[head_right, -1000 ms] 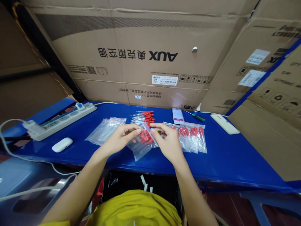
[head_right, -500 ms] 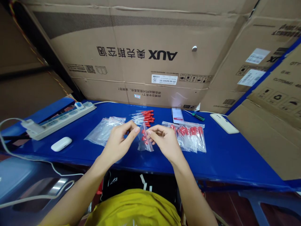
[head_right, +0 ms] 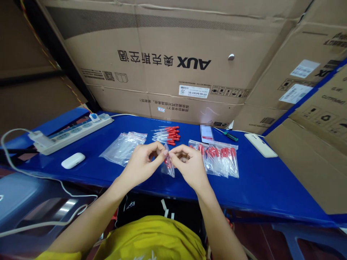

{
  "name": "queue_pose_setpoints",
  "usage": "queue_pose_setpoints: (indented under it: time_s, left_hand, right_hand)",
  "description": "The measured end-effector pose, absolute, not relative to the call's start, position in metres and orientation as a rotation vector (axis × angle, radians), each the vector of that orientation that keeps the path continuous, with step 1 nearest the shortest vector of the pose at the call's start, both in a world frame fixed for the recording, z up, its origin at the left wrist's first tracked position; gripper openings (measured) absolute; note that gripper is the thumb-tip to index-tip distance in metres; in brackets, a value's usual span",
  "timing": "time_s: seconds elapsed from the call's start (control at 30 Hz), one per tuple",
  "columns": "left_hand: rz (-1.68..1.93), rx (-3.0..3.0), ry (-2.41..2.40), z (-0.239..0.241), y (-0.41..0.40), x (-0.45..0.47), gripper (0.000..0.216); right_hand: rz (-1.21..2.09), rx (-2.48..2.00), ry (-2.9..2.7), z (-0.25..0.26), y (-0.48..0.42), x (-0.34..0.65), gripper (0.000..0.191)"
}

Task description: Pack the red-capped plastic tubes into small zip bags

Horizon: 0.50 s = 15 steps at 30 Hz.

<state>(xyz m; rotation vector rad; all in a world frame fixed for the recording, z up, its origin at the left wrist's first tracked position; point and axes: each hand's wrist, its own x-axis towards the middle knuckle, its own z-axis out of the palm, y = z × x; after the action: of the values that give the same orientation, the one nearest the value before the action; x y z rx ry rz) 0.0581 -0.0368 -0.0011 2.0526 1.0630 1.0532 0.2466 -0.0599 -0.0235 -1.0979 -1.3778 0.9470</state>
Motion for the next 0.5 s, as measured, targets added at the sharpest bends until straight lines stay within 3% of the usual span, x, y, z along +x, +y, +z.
queue_pose_setpoints:
  time_s: [0.5]
  left_hand:
    - [1.038, 1.978, 1.019, 0.0009, -0.0378, 0.0558, 0.018]
  right_hand:
    - [0.837, -1.159, -1.312, -0.0212, -0.0657, 0.2382, 0.011]
